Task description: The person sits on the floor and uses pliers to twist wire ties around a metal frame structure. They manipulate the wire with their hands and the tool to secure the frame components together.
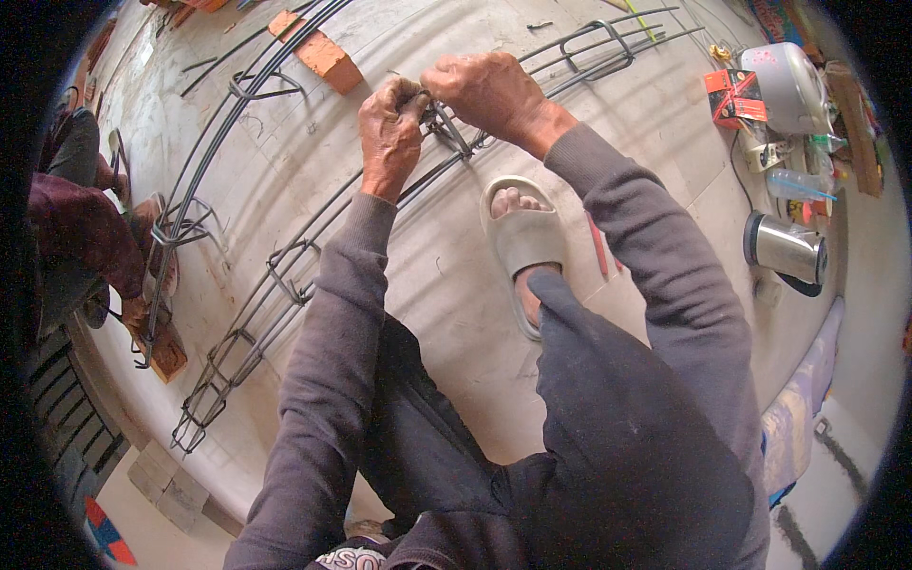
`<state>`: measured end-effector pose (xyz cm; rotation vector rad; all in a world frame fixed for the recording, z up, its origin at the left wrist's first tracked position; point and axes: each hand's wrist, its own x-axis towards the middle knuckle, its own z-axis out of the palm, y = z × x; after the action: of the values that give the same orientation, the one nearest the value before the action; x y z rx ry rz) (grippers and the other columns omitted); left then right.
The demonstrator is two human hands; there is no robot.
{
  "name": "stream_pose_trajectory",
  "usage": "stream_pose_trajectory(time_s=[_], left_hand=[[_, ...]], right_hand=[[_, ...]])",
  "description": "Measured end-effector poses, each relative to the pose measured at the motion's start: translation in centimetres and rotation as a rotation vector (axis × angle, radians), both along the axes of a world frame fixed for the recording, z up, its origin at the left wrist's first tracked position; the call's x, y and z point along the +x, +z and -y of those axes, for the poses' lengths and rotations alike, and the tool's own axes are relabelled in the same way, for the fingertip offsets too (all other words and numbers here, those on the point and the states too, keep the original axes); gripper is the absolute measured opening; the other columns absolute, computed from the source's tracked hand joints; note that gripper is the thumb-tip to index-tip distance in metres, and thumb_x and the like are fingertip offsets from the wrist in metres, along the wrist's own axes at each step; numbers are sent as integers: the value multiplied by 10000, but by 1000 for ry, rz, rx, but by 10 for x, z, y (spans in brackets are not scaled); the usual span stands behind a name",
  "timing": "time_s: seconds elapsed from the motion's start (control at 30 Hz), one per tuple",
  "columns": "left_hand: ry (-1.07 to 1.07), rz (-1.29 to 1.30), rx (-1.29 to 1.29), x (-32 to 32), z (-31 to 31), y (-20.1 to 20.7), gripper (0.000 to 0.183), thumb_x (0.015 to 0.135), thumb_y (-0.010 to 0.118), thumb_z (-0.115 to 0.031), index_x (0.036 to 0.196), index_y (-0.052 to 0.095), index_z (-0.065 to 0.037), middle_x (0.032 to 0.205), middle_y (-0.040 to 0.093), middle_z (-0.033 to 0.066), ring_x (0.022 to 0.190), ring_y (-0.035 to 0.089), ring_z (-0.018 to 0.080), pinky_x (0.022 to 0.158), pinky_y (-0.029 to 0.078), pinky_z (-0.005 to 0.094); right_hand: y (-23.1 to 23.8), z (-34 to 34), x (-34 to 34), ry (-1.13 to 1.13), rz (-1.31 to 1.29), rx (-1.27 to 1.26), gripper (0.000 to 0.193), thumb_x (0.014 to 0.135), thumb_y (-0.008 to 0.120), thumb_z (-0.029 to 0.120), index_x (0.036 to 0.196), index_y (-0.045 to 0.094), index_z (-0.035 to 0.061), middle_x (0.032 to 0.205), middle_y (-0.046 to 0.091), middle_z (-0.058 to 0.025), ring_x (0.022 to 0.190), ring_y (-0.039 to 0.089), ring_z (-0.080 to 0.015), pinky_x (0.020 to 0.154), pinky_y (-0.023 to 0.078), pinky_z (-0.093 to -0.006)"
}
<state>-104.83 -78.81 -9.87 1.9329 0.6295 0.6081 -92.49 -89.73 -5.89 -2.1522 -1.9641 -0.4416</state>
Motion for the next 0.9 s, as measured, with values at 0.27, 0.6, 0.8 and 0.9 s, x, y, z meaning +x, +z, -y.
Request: stream_pose_trajectory(time_s=[0.27, 0.6, 0.8, 0.9], left_hand=[[7, 38, -66, -2, 0, -7, 57, 817, 667, -48, 852, 681, -6, 823, 707, 159, 753, 693, 266, 710, 528, 356], [-83, -215, -402, 1, -8, 12, 103, 818, 665, -54, 863, 673, 38, 766, 698, 169, 717, 692, 260, 692, 536, 355], [-94, -114, -135, 3, -12, -8, 133, 879, 630, -83, 867, 632, 50, 650, 636, 75, 540, 605, 105, 467, 479, 247], [-46, -104, -197, 4, -11, -17, 130, 868, 637, -75, 863, 631, 54, 672, 642, 84, 540, 607, 119, 472, 494, 253]], right_hand=[[-23, -3, 3, -288, -490, 29, 130, 849, 625, 168, 797, 636, 49, 715, 658, -125, 679, 653, -286, 645, 519, -393], [-18, -1, -1, -322, -464, 13, 134, 848, 646, 177, 815, 628, 48, 712, 641, -144, 686, 643, -321, 636, 505, -415], [-7, 8, -13, -183, -330, 103, 99, 867, 639, 121, 837, 570, 57, 728, 614, -111, 641, 633, -292, 575, 502, -379], [-2, 19, -21, -158, -284, 65, 107, 863, 642, 109, 834, 552, 60, 716, 596, -96, 615, 620, -285, 534, 494, -362]])
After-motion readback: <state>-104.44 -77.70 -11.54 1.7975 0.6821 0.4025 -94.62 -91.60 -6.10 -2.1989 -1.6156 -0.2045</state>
